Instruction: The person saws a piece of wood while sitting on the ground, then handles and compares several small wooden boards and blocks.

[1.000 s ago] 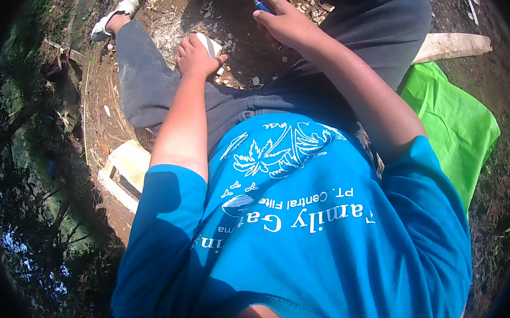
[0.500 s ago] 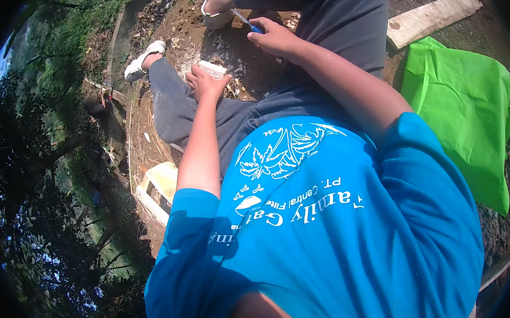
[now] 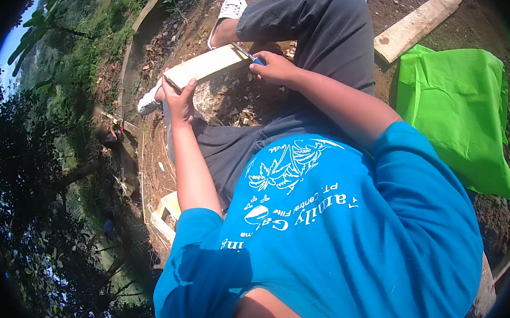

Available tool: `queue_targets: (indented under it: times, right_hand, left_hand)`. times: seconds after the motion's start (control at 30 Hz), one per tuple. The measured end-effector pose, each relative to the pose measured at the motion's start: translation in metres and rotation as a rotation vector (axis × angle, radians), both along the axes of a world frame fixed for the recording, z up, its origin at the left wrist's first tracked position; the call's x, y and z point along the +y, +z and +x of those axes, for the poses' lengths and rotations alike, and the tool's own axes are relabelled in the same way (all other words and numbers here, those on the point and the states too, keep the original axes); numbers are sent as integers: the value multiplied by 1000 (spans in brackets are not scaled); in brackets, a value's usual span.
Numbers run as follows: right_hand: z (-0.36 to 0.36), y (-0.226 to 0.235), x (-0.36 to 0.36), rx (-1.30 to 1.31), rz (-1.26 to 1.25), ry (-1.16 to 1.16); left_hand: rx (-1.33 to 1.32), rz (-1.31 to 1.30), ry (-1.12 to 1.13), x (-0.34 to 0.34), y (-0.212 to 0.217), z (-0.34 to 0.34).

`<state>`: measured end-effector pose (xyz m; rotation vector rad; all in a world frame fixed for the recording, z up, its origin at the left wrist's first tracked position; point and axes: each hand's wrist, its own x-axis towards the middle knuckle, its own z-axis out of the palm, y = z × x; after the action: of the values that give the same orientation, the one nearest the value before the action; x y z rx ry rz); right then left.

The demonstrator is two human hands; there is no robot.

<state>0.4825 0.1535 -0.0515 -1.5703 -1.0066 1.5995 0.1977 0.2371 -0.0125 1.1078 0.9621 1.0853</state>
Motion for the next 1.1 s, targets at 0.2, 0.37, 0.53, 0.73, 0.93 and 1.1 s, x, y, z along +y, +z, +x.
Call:
queue_targets:
  times: [0.2,0.37,0.53,0.73,0.93,1.1]
  right_hand:
    - [-2,-1,4,-11,-22,91]
    - [2,2,8,-81,-69,80]
    - [4,4,9,-140,-104,113]
    - [8,-24,8,-391,11,255]
    - [-8,-20,3,-875,51,543]
    - [-57,28,6,5,76,262]
  left_hand:
    - [152,-406,-31,-37,-68,-69]
    - [183,-550,49,-44,-75,-70]
    - [-115,-533,161,-40,-90,-69]
    - [-87,-314,162,-47,-81,-63]
    - [-331,-200,310,-81,-31,-74]
    - [-545,-96,435,-110,2,-49]
